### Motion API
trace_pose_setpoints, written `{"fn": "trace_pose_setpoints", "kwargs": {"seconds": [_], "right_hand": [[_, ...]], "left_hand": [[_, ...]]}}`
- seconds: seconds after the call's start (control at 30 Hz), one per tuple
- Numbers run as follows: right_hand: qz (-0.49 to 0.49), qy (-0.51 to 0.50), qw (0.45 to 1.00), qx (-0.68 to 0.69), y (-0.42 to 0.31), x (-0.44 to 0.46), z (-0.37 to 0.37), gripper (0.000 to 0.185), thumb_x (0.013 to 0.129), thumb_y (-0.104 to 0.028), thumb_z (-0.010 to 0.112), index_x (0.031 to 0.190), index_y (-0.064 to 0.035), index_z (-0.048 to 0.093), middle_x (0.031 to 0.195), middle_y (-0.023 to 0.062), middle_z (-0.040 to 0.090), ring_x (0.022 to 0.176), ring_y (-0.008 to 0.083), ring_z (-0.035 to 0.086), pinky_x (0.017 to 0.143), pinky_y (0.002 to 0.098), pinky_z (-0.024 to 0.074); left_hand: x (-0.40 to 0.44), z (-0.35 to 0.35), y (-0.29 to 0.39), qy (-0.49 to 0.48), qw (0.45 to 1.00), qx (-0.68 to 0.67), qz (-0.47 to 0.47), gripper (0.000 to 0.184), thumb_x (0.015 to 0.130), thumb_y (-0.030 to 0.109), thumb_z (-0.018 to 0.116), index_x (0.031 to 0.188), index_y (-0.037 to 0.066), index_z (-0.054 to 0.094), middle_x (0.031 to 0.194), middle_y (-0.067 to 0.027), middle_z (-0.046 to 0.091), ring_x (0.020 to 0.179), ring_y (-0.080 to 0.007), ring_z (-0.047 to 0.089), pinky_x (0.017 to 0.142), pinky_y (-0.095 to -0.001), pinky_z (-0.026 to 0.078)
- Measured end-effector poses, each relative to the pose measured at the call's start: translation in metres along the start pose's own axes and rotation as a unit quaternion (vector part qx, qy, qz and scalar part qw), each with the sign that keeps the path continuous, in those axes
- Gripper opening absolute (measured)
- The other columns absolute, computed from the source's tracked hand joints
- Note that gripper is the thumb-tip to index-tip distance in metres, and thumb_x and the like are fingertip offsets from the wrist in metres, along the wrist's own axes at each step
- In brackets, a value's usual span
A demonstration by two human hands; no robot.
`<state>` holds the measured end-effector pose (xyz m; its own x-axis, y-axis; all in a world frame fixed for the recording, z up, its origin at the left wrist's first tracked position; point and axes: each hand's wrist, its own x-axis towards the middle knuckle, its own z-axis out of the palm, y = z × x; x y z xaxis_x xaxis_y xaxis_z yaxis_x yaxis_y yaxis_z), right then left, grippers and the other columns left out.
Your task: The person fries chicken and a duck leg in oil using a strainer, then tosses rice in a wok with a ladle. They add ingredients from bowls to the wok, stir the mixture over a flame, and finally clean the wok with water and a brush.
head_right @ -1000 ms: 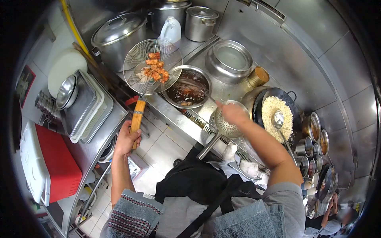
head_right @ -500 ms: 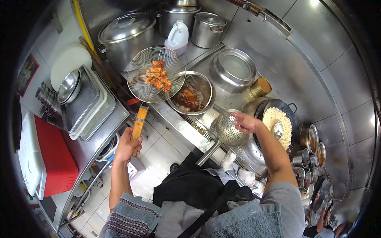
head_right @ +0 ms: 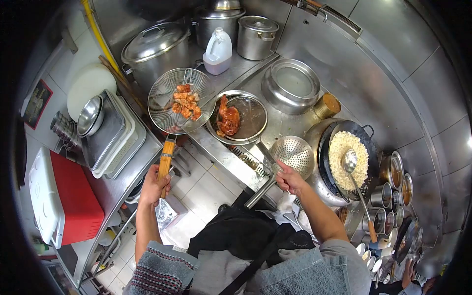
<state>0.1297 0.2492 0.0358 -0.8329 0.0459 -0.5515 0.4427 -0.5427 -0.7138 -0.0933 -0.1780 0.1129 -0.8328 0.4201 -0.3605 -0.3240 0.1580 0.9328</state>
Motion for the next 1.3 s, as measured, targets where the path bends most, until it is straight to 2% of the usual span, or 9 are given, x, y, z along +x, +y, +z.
{"fn": "trace_pose_setpoints", "kwargs": {"seconds": [0.27,0.4,0.67,0.73,0.8,0.87,1.07,1.17,1.3], "right_hand": [[-0.064,-0.021,0.993,0.099,0.016,-0.027,0.007,0.063,0.099,-0.013,0.046,0.152,-0.0262,0.015,0.062,0.0011,0.042,0.038,0.0081,0.036,0.033,0.0219,0.0284],[-0.098,0.027,0.992,0.074,-0.001,-0.060,0.020,0.063,0.098,-0.011,0.047,0.152,-0.0261,0.017,0.062,0.0018,0.043,0.040,0.0086,0.035,0.035,0.0216,0.0281],[-0.150,0.171,0.965,-0.134,-0.014,-0.091,0.033,0.066,0.096,0.000,0.043,0.152,-0.0251,0.021,0.063,-0.0005,0.040,0.048,0.0091,0.033,0.044,0.0237,0.0333],[-0.161,0.191,0.936,-0.247,0.002,-0.084,0.026,0.067,0.094,0.001,0.043,0.152,-0.0251,0.023,0.062,-0.0023,0.040,0.049,0.0082,0.036,0.044,0.0242,0.0340],[-0.163,0.199,0.938,-0.234,0.015,-0.086,0.027,0.067,0.093,0.000,0.043,0.152,-0.0270,0.024,0.061,-0.0034,0.041,0.049,0.0072,0.036,0.045,0.0241,0.0339],[-0.146,0.193,0.935,-0.259,0.025,-0.090,0.028,0.068,0.094,0.000,0.043,0.152,-0.0293,0.024,0.061,-0.0034,0.041,0.049,0.0072,0.036,0.045,0.0240,0.0342],[-0.142,0.163,0.970,-0.111,0.041,-0.096,0.018,0.067,0.096,0.000,0.042,0.152,-0.0307,0.022,0.063,-0.0016,0.041,0.050,0.0081,0.034,0.044,0.0234,0.0341],[-0.136,0.119,0.980,0.078,0.042,-0.097,0.010,0.066,0.097,-0.001,0.043,0.153,-0.0282,0.018,0.065,0.0007,0.042,0.049,0.0084,0.034,0.041,0.0224,0.0298],[-0.155,0.101,0.978,0.097,0.051,-0.113,0.000,0.065,0.098,-0.003,0.043,0.153,-0.0282,0.017,0.066,0.0016,0.042,0.046,0.0082,0.032,0.040,0.0211,0.0283]], "left_hand": [[0.010,0.014,-0.007,0.013,0.998,0.067,-0.007,0.034,0.087,0.002,0.059,0.114,0.001,0.036,0.073,-0.0042,0.050,0.053,-0.0111,0.051,0.043,-0.0261,0.042],[0.023,0.035,-0.020,0.010,0.994,0.108,-0.003,0.037,0.086,0.004,0.062,0.114,0.003,0.037,0.070,-0.0021,0.049,0.051,-0.0095,0.049,0.042,-0.0258,0.041],[0.030,0.105,-0.027,-0.146,0.987,0.048,-0.045,0.038,0.085,0.002,0.060,0.114,-0.002,0.036,0.072,-0.0059,0.050,0.051,-0.0120,0.051,0.040,-0.0270,0.043],[0.029,0.119,-0.022,-0.157,0.985,0.045,-0.048,0.039,0.086,0.002,0.061,0.116,-0.003,0.036,0.072,-0.0061,0.051,0.051,-0.0119,0.051,0.041,-0.0270,0.043],[0.027,0.126,-0.015,-0.170,0.980,0.085,-0.060,0.041,0.086,0.001,0.060,0.118,-0.003,0.035,0.071,-0.0060,0.051,0.051,-0.0119,0.051,0.041,-0.0271,0.043],[0.026,0.128,-0.014,-0.175,0.976,0.108,-0.076,0.033,0.087,0.000,0.058,0.113,-0.001,0.037,0.070,-0.0041,0.049,0.052,-0.0112,0.050,0.042,-0.0259,0.044],[0.026,0.130,-0.012,-0.189,0.973,0.115,-0.062,0.039,0.086,0.001,0.059,0.117,-0.002,0.035,0.071,-0.0043,0.050,0.052,-0.0111,0.051,0.042,-0.0266,0.043],[0.027,0.137,-0.002,-0.181,0.973,0.131,-0.056,0.039,0.086,0.000,0.059,0.117,-0.001,0.035,0.071,-0.0042,0.050,0.051,-0.0111,0.051,0.042,-0.0264,0.043],[0.029,0.145,-0.004,-0.204,0.971,0.105,-0.068,0.039,0.086,0.000,0.059,0.116,0.000,0.035,0.072,-0.0044,0.050,0.052,-0.0112,0.051,0.043,-0.0264,0.043]]}}
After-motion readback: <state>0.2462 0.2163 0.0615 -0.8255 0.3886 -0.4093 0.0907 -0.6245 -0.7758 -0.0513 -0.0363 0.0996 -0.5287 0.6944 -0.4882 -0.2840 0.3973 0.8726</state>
